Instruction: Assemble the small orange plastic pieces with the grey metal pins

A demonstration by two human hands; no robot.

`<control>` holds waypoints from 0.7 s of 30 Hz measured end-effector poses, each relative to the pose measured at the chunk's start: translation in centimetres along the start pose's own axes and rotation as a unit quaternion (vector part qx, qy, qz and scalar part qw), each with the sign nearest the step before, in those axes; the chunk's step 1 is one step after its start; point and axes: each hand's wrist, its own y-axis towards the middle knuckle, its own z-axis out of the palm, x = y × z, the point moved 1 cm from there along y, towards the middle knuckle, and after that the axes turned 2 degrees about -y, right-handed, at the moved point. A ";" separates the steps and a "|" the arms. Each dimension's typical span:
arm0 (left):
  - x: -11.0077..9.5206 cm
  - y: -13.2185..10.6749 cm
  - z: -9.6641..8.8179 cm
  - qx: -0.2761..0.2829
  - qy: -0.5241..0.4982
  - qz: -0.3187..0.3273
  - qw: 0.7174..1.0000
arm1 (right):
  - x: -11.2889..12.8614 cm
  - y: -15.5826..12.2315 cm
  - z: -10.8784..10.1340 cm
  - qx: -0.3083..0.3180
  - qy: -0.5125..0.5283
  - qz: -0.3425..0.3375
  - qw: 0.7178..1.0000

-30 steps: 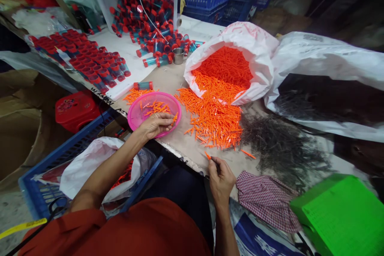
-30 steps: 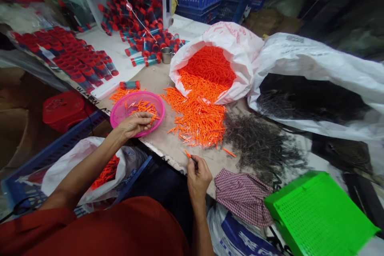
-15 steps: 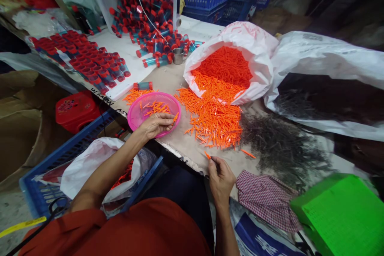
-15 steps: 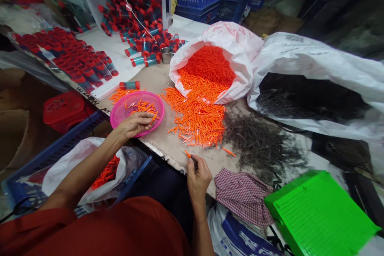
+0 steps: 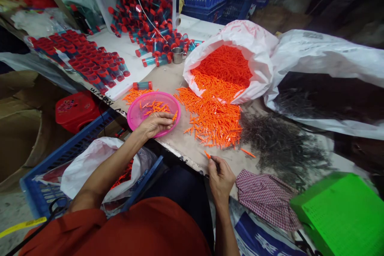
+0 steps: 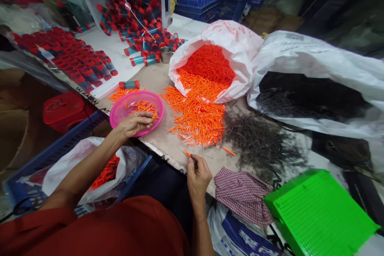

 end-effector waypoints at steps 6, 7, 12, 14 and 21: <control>0.0 0.2 -0.2 -0.012 0.015 0.005 1.000 | 0.0 0.0 0.0 -0.003 -0.004 0.002 1.000; 0.0 0.2 -0.2 -0.014 0.018 0.008 1.000 | 0.0 0.0 0.0 -0.003 -0.003 0.003 1.000; -0.4 0.3 -0.5 -0.034 0.038 0.028 0.998 | 0.2 0.0 0.0 -0.008 -0.001 0.000 1.000; -0.5 0.3 -0.6 -0.037 0.045 0.038 0.998 | 0.2 0.0 0.0 -0.009 -0.001 -0.003 1.000; -0.8 0.4 -0.9 -0.100 0.119 0.095 0.983 | 0.4 -0.1 0.1 -0.003 0.004 0.010 1.000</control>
